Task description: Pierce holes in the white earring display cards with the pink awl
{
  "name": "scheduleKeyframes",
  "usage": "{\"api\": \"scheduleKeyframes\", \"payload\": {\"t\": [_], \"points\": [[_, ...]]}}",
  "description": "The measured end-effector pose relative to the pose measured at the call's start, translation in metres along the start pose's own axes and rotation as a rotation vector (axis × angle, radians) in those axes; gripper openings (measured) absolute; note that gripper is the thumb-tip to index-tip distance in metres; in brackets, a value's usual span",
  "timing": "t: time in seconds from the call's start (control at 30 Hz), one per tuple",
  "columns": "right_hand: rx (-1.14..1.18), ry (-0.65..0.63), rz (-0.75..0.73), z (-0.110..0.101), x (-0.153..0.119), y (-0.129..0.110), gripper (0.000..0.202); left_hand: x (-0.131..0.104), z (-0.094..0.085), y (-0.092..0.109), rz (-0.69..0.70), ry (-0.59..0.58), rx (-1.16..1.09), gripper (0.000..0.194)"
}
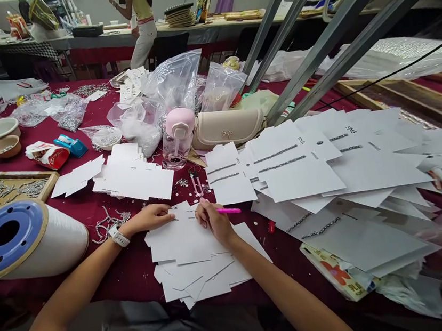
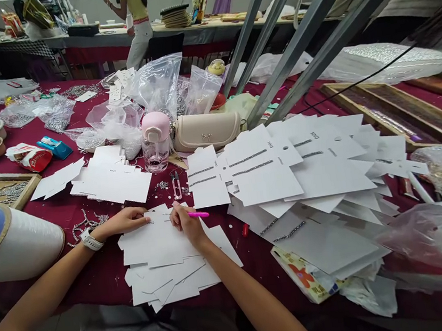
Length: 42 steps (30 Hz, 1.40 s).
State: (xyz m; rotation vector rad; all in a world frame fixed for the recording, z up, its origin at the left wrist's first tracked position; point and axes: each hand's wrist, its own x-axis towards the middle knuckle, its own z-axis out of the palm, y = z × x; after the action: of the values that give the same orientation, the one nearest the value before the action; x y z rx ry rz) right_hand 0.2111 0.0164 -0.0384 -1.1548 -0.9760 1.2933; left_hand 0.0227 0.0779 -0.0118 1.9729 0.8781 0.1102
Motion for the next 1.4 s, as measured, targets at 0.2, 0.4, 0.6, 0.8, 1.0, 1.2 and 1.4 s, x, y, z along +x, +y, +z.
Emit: {"api": "scheduleKeyframes", "payload": {"t": [0.2,0.4,0.6,0.8,1.0,1.2,1.4], "points": [[-0.16,-0.072,-0.063,0.001,-0.004,0.001,0.05,0.001,0.0,0.002,-0.005,-0.014,0.039,0.034],[-0.225,-0.088,-0.04,0.003,-0.006,-0.003,0.049,0.0,-0.001,0.003,-0.008,-0.011,0.043,0.036],[-0.319,-0.111,-0.06,0.003,-0.008,-0.003,0.046,0.001,0.0,0.001,0.027,-0.014,-0.013,0.036],[-0.356,-0.049,-0.219,0.0,-0.011,0.002,0.048,0.001,0.001,-0.001,0.026,-0.028,-0.03,0.038],[-0.538,-0.054,-0.343,0.004,-0.013,0.001,0.043,0.0,0.001,-0.001,0.046,-0.013,-0.017,0.035],[-0.755,-0.104,-0.482,0.007,-0.017,0.003,0.035,0.001,0.002,-0.003,0.051,0.0,0.025,0.036],[-0.902,-0.097,-0.578,0.011,-0.019,0.003,0.034,0.001,0.002,-0.003,0.066,-0.003,0.053,0.037]]}}
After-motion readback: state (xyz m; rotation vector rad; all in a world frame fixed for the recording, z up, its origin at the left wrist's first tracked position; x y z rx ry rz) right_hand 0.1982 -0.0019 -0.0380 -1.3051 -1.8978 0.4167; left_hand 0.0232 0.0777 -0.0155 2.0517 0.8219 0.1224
